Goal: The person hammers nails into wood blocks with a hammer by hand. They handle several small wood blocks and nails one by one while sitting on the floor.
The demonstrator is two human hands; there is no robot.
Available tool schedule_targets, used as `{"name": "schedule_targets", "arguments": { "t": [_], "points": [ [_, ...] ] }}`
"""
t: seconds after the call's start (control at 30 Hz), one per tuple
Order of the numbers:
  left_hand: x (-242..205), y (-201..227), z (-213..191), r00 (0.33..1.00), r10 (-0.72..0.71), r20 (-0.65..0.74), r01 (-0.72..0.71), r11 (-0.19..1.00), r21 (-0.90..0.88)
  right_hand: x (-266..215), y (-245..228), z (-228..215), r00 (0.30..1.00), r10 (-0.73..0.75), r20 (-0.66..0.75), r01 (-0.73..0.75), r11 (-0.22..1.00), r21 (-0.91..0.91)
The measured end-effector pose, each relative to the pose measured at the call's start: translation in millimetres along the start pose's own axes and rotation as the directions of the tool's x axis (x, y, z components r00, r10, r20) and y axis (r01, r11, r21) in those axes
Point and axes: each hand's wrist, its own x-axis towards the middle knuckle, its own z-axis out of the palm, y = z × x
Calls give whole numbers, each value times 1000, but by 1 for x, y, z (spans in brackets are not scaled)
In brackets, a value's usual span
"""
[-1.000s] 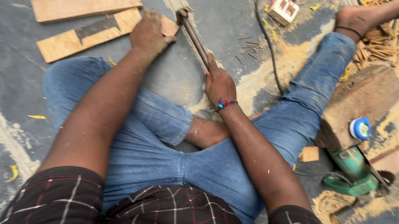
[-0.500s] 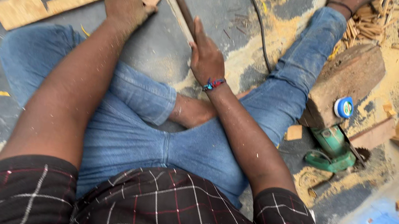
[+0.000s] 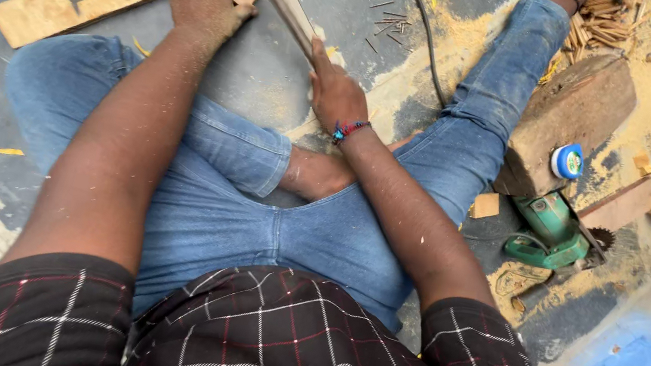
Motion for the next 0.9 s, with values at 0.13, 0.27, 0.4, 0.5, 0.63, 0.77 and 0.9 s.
{"name": "schedule_targets", "arguments": {
  "t": [0.13,0.27,0.4,0.5,0.63,0.77,0.9],
  "points": [
    [3,5,-11,1000,11,-22,-12,1000,-11,6,-5,-3,994,67,91,-61,996,-60],
    [1,5,-10,1000,-16,21,16,1000,-8,-5,1,0,999,36,-12,-36,999,21],
    [-10,7,-12,998,-34,51,34,999,4,-4,8,5,961,216,172,-193,971,-141],
    [-5,12,-19,1000,-1,1,1,1000,-5,12,16,-4,956,262,129,-255,964,-73],
    [-9,1,-10,973,117,198,-120,993,4,-3,20,-24,985,145,-97,-129,979,157],
    [4,-20,-8,858,193,476,-180,981,-73,1,26,-40,956,132,-262,-65,966,250],
    [5,-42,14,904,187,384,-212,977,24,0,51,-35,931,267,-248,-147,898,414]
  ]
}}
